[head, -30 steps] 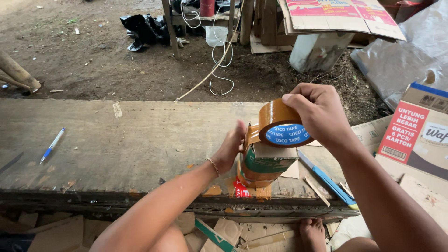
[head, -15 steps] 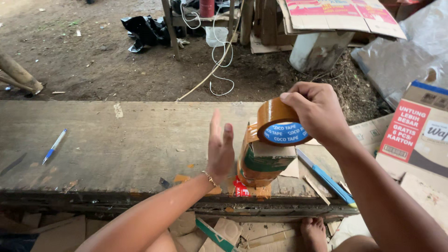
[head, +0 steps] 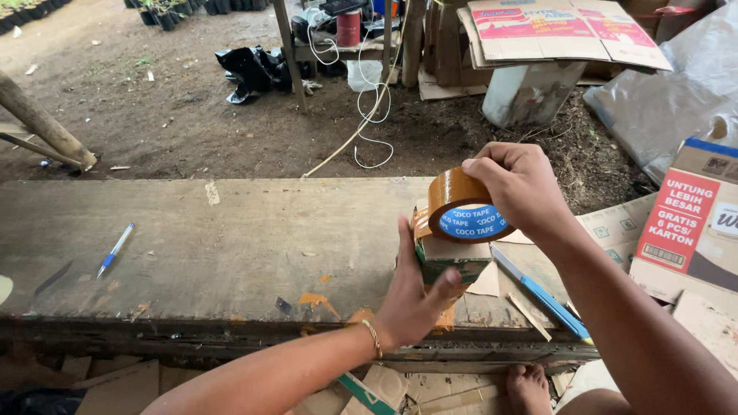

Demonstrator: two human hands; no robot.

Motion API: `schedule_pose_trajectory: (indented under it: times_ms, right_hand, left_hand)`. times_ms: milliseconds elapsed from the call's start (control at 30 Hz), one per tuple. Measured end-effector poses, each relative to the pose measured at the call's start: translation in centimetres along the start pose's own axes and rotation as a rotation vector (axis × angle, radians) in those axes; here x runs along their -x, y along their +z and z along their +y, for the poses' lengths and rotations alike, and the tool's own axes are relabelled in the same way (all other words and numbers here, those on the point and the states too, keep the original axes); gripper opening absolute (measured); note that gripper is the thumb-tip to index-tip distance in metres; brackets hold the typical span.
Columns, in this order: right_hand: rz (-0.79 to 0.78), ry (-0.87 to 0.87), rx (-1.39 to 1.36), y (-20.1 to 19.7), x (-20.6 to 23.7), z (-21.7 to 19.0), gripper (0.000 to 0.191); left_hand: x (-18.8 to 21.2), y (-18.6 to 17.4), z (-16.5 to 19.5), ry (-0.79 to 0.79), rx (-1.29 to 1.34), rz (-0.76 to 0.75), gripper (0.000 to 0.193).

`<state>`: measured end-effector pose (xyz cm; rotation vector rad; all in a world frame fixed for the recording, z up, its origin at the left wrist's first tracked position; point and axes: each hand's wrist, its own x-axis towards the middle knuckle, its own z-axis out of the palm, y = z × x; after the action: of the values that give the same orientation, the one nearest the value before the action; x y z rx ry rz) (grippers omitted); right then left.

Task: The person cuts a piece of cardboard with a utility knife, folds it to fit the top of a cylindrical container, and secures it with brown tape. The person handles cardboard, a utility knife, and tape to create a lid for the container.

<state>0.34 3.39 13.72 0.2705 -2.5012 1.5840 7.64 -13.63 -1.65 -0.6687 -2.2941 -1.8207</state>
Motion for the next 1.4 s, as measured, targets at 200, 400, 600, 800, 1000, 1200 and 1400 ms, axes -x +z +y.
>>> schedule_pose_trajectory:
  times_ms: [200, 400, 600, 800, 1000, 1200, 1400]
  right_hand:
    - [-0.011, 0.017, 0.000, 0.0, 0.0, -0.4, 0.028]
    - [-0.014, 0.039, 0.010, -0.2, 0.2, -0.5, 0.029]
    - [-0.021, 0.018, -0.014, -0.2, 0.2, -0.4, 0.028]
    - [-0.128, 0.106, -0.066, -1.8, -0.4, 0.7, 0.027]
    - [-0.269, 0.010, -0.210, -2.3, -0.5, 2.9, 0.037]
    - [-0.262, 0.022, -0.188, -2.2, 0.2, 3.6, 0.037]
    - [-0.229, 0.193, -0.011, -3.4, -0.2, 1.5, 0.037]
  left_hand:
    - [0.8, -1.0, -1.2, -0.527, -0.598, -0.399, 0.133]
    - [-2.1, -4.8, 1.9, -0.094, -0.426, 0.001, 0.168]
    - [-7.6, -6.6, 4.0, 0.191, -0.309, -0.215, 0.159]
    - [-8.7, -5.4, 2.7, 0.153, -0.080, -0.328, 0.119]
    - [-8.6, -5.8, 1.6, 0.232, 0.183, -0.372, 0.106]
    - [-8.5, -6.0, 0.9, 0.314, 0.085, -0.375, 0.105]
    - [-9.2, -6.3, 1.2, 0.489, -0.059, -0.354, 0.107]
